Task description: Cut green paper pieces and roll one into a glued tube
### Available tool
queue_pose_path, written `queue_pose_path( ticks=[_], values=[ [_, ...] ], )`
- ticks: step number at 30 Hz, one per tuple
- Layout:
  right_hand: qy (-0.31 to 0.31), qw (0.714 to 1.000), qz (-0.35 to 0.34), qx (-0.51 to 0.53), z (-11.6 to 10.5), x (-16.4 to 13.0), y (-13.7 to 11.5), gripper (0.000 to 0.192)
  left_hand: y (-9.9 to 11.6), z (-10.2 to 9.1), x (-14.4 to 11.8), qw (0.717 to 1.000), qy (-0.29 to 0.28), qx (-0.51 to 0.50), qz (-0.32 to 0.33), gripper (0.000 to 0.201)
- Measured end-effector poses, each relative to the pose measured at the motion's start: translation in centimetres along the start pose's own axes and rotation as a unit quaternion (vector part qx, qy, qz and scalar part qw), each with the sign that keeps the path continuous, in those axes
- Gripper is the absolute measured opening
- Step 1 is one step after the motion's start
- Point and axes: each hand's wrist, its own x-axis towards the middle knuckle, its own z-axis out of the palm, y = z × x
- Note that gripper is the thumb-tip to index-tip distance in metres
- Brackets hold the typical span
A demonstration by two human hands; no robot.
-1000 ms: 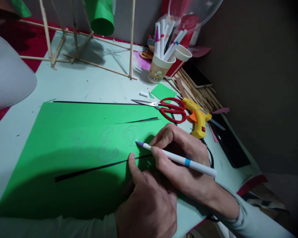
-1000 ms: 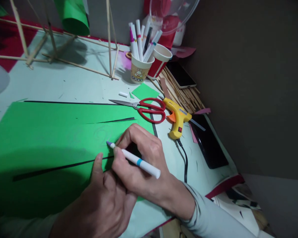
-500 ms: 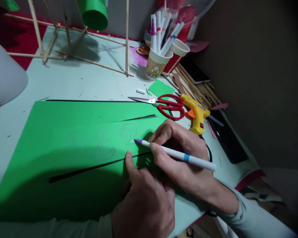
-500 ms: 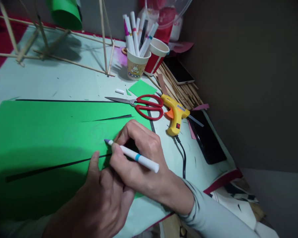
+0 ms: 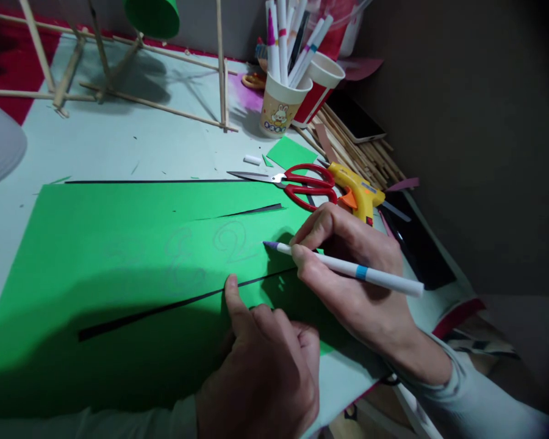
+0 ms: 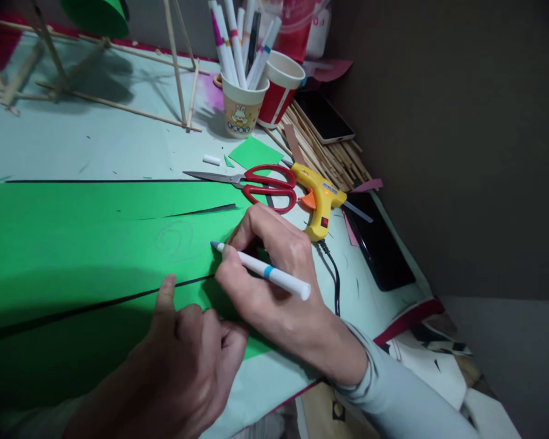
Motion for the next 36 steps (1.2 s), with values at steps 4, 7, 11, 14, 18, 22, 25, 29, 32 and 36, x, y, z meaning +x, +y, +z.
queue_pose_path(
  ticks=[4,7,11,14,18,22,25,29,32,36],
  values=[
    [-0.005,1.0,0.001,-0.012,-0.2,-0.2,-0.1,0.02,-0.1,-0.1,0.0,1.0,0.001,-0.004,0.003,0.025],
    [-0.015,1.0,0.008,-0.021,-0.4,-0.3,-0.4,0.019,-0.1,0.0,-0.1,1.0,-0.003,-0.007,0.007,0.025],
    [-0.022,0.999,0.012,-0.025,-0.4,-0.2,-0.7,0.019,-0.1,0.0,-0.1,1.0,-0.003,-0.003,0.012,0.025],
    [-0.027,0.999,0.018,-0.019,-0.4,-0.2,-0.7,0.018,-0.1,-0.1,-0.1,1.0,-0.003,0.003,0.016,0.025],
    [-0.029,0.999,0.023,-0.01,-0.4,-0.3,-0.7,0.018,-0.2,-0.2,0.0,1.0,-0.007,-0.002,0.018,0.028],
    [0.011,0.999,0.01,0.036,-0.1,-0.2,-0.8,0.018,-0.1,-0.3,0.0,1.0,-0.017,-0.017,0.009,0.024],
    [0.151,0.987,-0.017,0.054,0.1,0.0,-0.8,0.016,-0.1,-0.4,0.1,1.0,-0.026,-0.012,0.003,0.024],
    [0.161,0.983,-0.019,0.086,0.1,0.3,-0.5,0.012,-0.2,-0.5,0.2,1.0,-0.03,-0.002,0.002,0.027],
    [0.146,0.979,-0.016,0.138,0.1,0.6,0.0,0.013,-0.1,-0.6,0.2,1.0,-0.028,-0.004,-0.013,0.026],
    [0.121,0.977,-0.011,0.176,0.1,0.7,0.5,0.012,0.0,-0.4,0.2,0.999,-0.024,-0.023,-0.023,0.024]
  ],
)
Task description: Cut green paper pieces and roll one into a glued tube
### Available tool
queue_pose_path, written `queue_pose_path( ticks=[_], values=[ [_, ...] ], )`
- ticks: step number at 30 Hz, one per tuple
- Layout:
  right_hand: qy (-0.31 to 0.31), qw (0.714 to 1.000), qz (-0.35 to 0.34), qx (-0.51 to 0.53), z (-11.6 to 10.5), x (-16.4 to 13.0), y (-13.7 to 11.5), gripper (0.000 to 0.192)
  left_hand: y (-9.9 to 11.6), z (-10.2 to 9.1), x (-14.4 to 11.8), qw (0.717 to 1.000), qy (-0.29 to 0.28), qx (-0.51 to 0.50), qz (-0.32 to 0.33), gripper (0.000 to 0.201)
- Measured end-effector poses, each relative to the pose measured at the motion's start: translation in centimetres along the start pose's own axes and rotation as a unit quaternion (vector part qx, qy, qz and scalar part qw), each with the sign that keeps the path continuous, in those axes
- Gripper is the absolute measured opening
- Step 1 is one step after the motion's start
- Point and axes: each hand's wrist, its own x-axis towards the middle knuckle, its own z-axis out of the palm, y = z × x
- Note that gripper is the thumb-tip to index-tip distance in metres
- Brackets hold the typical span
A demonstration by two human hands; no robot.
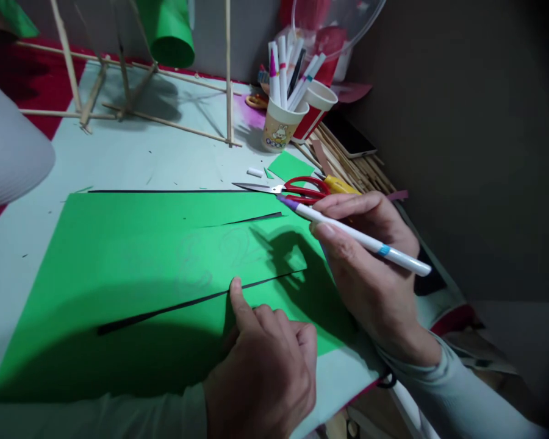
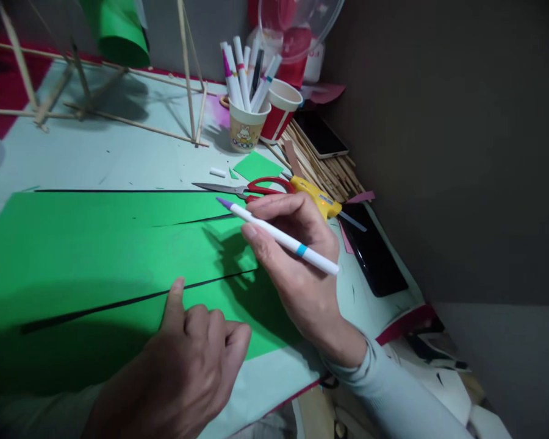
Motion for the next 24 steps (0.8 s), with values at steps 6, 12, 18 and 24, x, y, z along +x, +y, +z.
queue_pose_path(
  ticks=[6,12,18,24],
  values=[
    [-0.084,0.993,0.085,0.013,-0.3,-0.9,0.4,0.012,-0.2,0.5,0.0,0.999,0.048,-0.019,-0.015,0.023],
    [-0.12,0.989,0.083,0.0,-0.3,-1.1,0.3,0.011,-0.7,0.4,0.1,0.997,0.073,0.004,-0.003,0.027],
    [-0.117,0.99,0.07,-0.025,-0.1,-0.9,0.1,0.014,-1.0,1.0,-0.7,0.994,0.091,0.068,0.0,0.039],
    [-0.102,0.991,0.06,-0.063,0.0,-0.7,0.1,0.014,-1.3,1.9,-1.8,0.994,0.1,0.04,0.008,0.039]
  ],
)
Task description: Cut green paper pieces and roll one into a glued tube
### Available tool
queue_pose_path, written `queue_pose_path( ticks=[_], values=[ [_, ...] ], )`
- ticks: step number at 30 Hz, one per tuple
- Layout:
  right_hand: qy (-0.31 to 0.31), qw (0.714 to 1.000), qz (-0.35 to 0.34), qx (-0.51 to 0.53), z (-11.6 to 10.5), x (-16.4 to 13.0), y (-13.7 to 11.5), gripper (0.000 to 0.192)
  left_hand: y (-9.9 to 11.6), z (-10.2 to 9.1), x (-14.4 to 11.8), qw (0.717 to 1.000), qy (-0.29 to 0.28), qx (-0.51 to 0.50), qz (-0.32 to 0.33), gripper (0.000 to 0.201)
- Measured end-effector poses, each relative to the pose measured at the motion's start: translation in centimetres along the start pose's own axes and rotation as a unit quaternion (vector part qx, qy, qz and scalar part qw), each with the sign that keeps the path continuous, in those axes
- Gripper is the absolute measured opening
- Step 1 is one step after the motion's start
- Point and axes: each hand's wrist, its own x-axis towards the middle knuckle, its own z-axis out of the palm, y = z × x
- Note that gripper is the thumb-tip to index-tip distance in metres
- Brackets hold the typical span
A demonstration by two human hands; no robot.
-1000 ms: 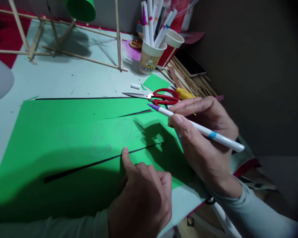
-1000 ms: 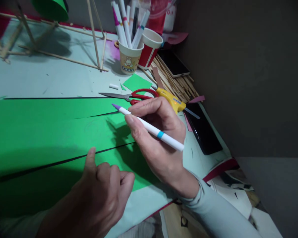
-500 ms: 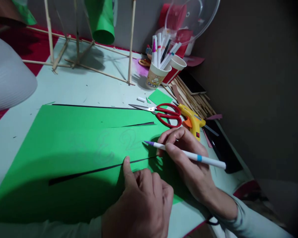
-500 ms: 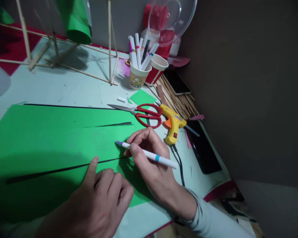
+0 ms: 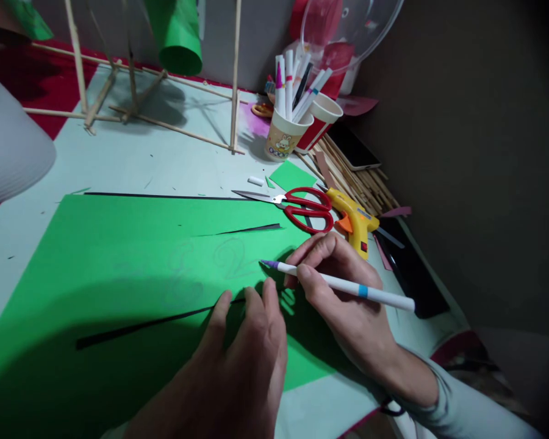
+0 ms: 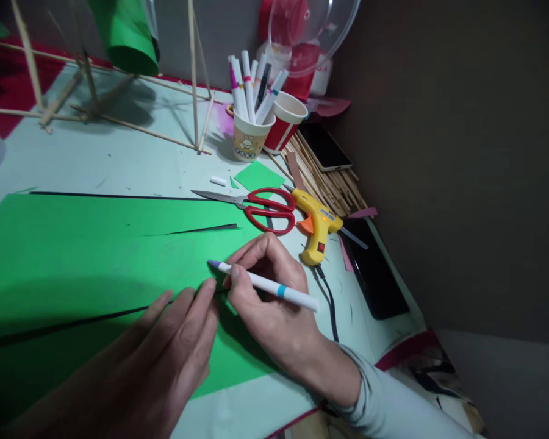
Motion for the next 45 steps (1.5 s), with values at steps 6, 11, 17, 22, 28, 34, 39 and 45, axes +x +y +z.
queue_pose_path(
  ticks=[6,11,17,22,28,34,39,45],
  values=[
    [0.01,1.0,0.0,-0.03,0.0,0.0,0.2,0.016,-0.8,-0.3,0.0,0.999,-0.007,0.017,0.048,0.038],
    [0.01,1.0,0.001,-0.014,0.1,0.0,0.3,0.017,-0.9,-0.2,0.2,0.999,-0.004,0.005,0.053,0.04],
    [0.011,1.0,0.006,-0.017,0.3,-0.1,0.4,0.018,-0.6,0.0,0.3,0.999,-0.001,0.004,0.042,0.039],
    [0.0,1.0,-0.004,-0.019,0.3,-0.2,0.5,0.016,-0.3,0.0,0.4,1.0,0.003,0.01,0.024,0.039],
    [-0.022,1.0,-0.003,-0.015,0.1,-0.5,0.6,0.015,0.0,0.1,0.2,1.0,0.002,0.005,0.011,0.038],
    [-0.01,1.0,-0.017,-0.023,0.0,-0.5,0.8,0.015,0.0,0.0,0.3,1.0,0.001,-0.006,0.006,0.036],
    [-0.02,1.0,-0.017,-0.016,-0.1,-0.3,0.7,0.015,0.0,0.2,0.3,1.0,0.013,-0.011,0.002,0.034],
    [-0.028,0.999,-0.015,-0.02,-0.1,-0.4,0.4,0.016,0.1,0.9,0.1,0.998,0.068,-0.011,0.01,0.034]
  ],
)
